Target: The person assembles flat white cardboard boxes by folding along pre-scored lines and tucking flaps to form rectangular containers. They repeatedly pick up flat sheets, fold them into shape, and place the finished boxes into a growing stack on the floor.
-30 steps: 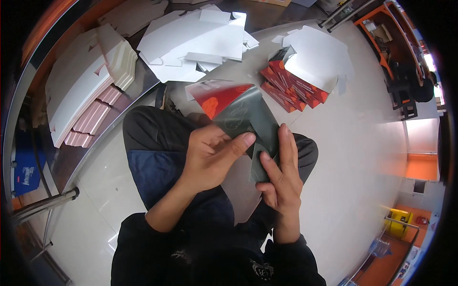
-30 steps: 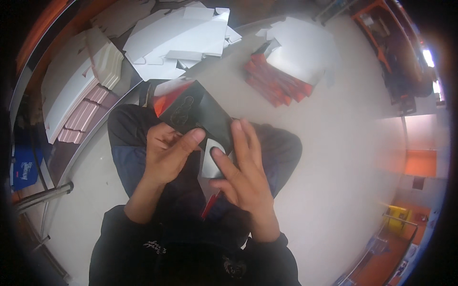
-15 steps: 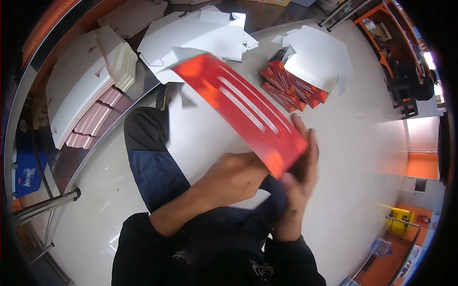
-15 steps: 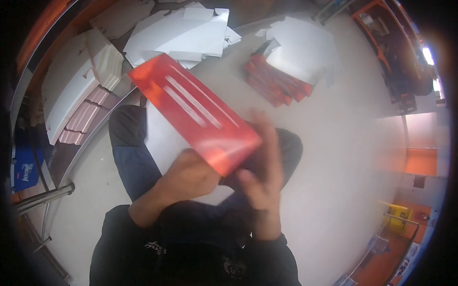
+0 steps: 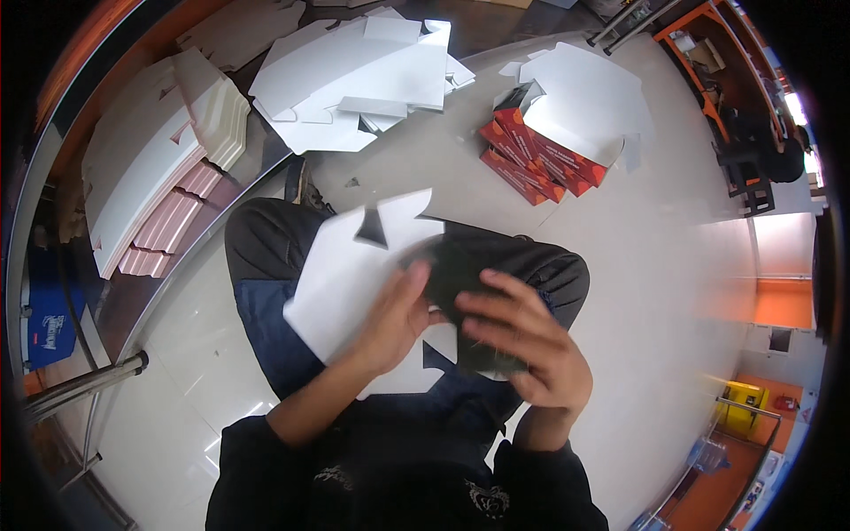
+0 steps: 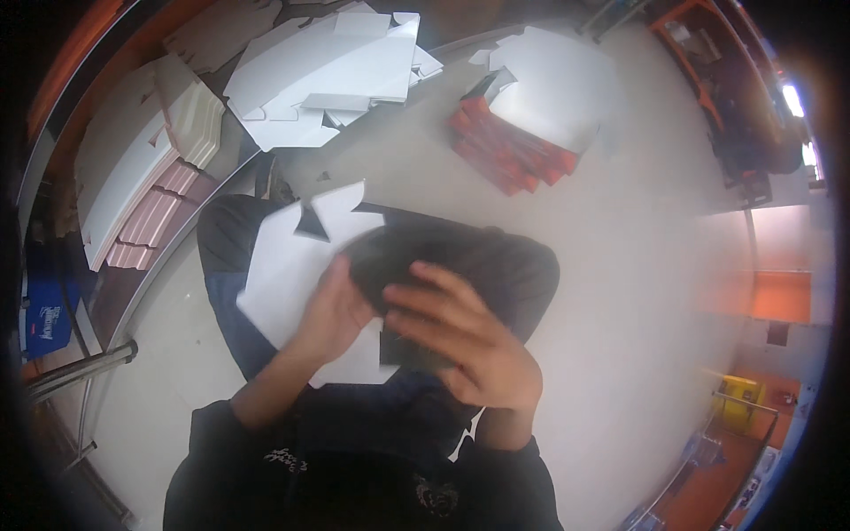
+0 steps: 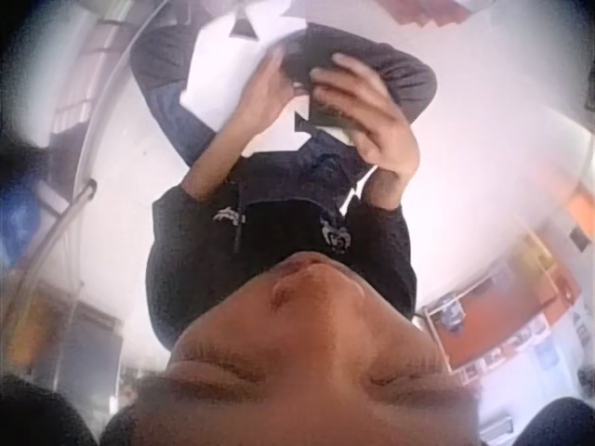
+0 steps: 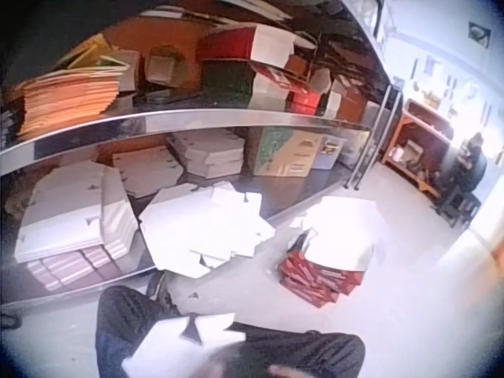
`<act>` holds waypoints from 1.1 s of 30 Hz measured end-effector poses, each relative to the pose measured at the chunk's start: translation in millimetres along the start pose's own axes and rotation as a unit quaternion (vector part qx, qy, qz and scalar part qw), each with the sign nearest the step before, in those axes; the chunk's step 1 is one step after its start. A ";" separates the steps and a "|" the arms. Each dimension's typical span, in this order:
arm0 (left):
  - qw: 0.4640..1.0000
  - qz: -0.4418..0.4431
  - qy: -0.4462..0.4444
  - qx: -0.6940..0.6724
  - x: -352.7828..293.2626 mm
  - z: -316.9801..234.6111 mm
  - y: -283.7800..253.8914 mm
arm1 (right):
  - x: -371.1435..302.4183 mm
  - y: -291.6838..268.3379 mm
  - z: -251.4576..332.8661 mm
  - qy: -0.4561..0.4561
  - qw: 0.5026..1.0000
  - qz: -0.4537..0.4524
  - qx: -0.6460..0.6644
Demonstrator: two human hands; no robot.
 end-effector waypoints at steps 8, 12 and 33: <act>0.997 -0.002 0.062 0.035 9.8 -16.5 40.0 | 0.1 18.3 4.4 0.070 0.958 -0.269 -0.076; 0.995 0.032 0.077 0.053 13.7 -17.9 26.9 | 1.3 23.3 4.7 0.084 0.974 -0.155 -0.140; 0.613 0.147 0.188 0.753 1.5 -5.5 34.8 | -52.2 13.3 -58.5 0.177 0.957 -0.178 0.147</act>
Point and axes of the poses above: each hand's wrist, its own x-axis towards the middle knuckle, its own y-axis out of the palm, z = x × y, the point moved 3 cm from there along x, towards the middle knuckle, and after that the axes turned 4 degrees about z, right-handed, at the moved point
